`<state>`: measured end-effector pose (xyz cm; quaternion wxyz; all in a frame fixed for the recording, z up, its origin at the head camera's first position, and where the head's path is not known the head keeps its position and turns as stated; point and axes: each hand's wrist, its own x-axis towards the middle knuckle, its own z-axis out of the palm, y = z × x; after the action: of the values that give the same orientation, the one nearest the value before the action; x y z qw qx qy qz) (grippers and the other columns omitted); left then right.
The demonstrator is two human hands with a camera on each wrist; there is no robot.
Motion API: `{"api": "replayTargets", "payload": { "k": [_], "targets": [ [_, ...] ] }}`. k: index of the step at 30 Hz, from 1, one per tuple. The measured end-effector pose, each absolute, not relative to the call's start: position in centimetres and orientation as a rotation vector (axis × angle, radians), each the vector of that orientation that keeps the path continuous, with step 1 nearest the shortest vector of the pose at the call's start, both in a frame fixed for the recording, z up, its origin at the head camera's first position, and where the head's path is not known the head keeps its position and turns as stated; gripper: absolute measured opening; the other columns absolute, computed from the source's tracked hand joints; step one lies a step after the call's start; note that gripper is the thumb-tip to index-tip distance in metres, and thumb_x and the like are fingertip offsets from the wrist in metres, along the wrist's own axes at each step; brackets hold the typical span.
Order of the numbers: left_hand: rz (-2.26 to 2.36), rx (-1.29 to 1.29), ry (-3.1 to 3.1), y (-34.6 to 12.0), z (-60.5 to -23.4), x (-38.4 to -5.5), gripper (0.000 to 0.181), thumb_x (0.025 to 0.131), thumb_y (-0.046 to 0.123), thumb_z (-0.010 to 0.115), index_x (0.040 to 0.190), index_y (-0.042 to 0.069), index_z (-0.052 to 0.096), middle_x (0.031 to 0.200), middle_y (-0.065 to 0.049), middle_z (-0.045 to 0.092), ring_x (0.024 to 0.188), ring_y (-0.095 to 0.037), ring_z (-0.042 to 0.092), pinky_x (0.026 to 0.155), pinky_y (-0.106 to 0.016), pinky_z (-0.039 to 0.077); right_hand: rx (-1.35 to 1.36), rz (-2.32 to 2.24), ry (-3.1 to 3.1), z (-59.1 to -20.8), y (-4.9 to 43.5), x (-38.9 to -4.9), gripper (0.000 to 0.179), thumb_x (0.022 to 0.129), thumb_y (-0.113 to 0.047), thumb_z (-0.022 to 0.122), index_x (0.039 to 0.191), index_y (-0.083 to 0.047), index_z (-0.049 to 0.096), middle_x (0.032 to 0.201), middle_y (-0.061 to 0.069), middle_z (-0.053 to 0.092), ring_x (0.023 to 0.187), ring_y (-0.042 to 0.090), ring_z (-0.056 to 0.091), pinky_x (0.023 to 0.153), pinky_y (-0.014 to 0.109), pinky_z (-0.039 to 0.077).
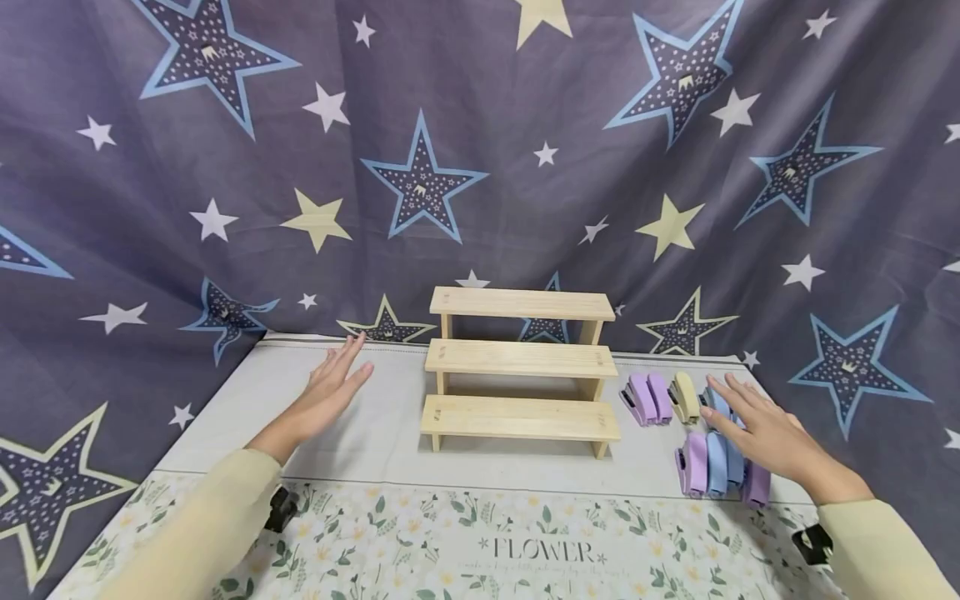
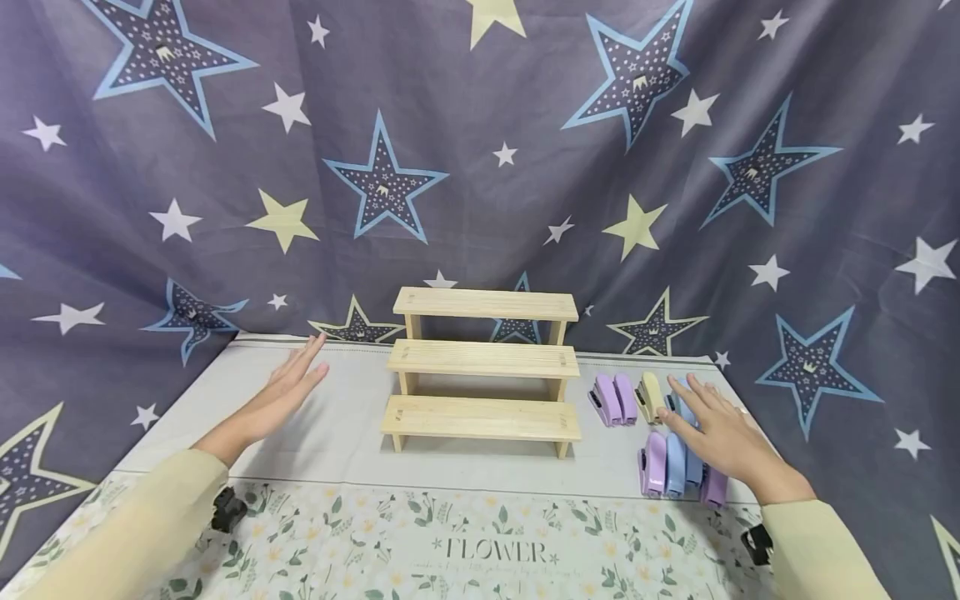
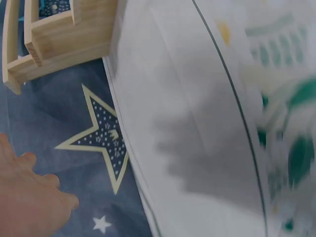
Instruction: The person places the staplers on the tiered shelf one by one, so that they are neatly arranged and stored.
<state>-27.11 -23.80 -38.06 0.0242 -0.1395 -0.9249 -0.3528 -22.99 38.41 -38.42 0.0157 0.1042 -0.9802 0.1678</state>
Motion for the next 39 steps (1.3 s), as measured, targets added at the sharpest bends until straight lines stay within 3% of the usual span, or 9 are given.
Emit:
{"api": "replayTargets", "payload": {
  "k": [6, 10, 16, 21, 25, 29, 39],
  "targets": [
    [-1.462, -0.387, -2.795, -22.5, -38.5, -28.1, 0.070, 0.106, 0.055, 0.024, 0.163, 0.022, 0.000, 0.167, -0.014, -0.004, 0.148, -0.045, -0.012, 0.113, -0.074, -0.008, 0.404, 0.737, -3.001, -38.2, 38.2, -22.8, 0.071, 0.106, -0.042, 0.046, 0.158, 0.001, 0.022, 0.159, 0.034, 0.009, 0.140, 0.061, 0.012, 0.101, 0.085, 0.014],
    [-1.609, -0.402, -2.736, -21.2, -39.2, -29.0, 0.070, 0.108, 0.050, 0.028, 0.163, 0.018, -0.001, 0.166, -0.019, -0.003, 0.149, -0.043, -0.007, 0.116, -0.070, -0.003, 0.427, 0.778, -2.985, -38.3, 38.0, -22.6, 0.069, 0.106, -0.039, 0.050, 0.152, 0.008, 0.030, 0.154, 0.038, 0.020, 0.137, 0.062, 0.017, 0.100, 0.082, 0.024],
    [-1.759, -0.390, -2.689, -19.2, -39.9, -30.0, 0.068, 0.109, 0.046, 0.032, 0.163, 0.018, 0.001, 0.166, -0.019, 0.005, 0.150, -0.041, 0.007, 0.120, -0.063, 0.012, 0.422, 0.768, -2.979, -38.5, 37.8, -22.2, 0.062, 0.105, -0.036, 0.054, 0.146, 0.009, 0.040, 0.141, 0.036, 0.039, 0.121, 0.058, 0.046, 0.090, 0.070, 0.048],
    [-1.881, -0.359, -2.623, -17.9, -40.5, -30.8, 0.063, 0.110, 0.040, 0.032, 0.163, 0.016, 0.009, 0.164, -0.018, 0.015, 0.149, -0.040, 0.017, 0.119, -0.062, 0.019, 0.438, 0.789, -2.950, -38.5, 37.3, -22.1, 0.057, 0.102, -0.029, 0.061, 0.141, 0.010, 0.046, 0.128, 0.028, 0.055, 0.107, 0.042, 0.061, 0.081, 0.053, 0.058],
    [-1.945, -0.336, -2.574, -16.7, -41.2, -31.3, 0.060, 0.110, 0.037, 0.034, 0.162, 0.014, 0.015, 0.163, -0.017, 0.020, 0.148, -0.038, 0.021, 0.120, -0.058, 0.021, 0.436, 0.809, -2.968, -38.6, 37.1, -22.0, 0.051, 0.100, -0.025, 0.064, 0.137, 0.007, 0.050, 0.110, 0.016, 0.067, 0.093, 0.027, 0.066, 0.071, 0.037, 0.059],
    [-2.001, -0.317, -2.527, -15.4, -41.6, -31.5, 0.059, 0.110, 0.038, 0.036, 0.161, 0.015, 0.019, 0.163, -0.015, 0.023, 0.147, -0.036, 0.025, 0.120, -0.054, 0.025, 0.424, 0.833, -2.999, -39.1, 37.3, -21.8, 0.043, 0.099, -0.022, 0.065, 0.132, 0.004, 0.055, 0.098, 0.003, 0.069, 0.083, 0.016, 0.065, 0.065, 0.029, 0.056],
    [-2.302, -0.244, -2.234, -13.9, -42.2, -31.9, 0.055, 0.111, 0.020, 0.036, 0.160, 0.005, 0.017, 0.164, -0.017, 0.019, 0.147, -0.038, 0.025, 0.122, -0.050, 0.023, 0.332, 0.859, -3.035, -40.1, 37.7, -21.1, 0.038, 0.096, -0.027, 0.069, 0.121, 0.002, 0.065, 0.082, -0.002, 0.069, 0.069, 0.016, 0.061, 0.055, 0.028, 0.050]
  ]
}}
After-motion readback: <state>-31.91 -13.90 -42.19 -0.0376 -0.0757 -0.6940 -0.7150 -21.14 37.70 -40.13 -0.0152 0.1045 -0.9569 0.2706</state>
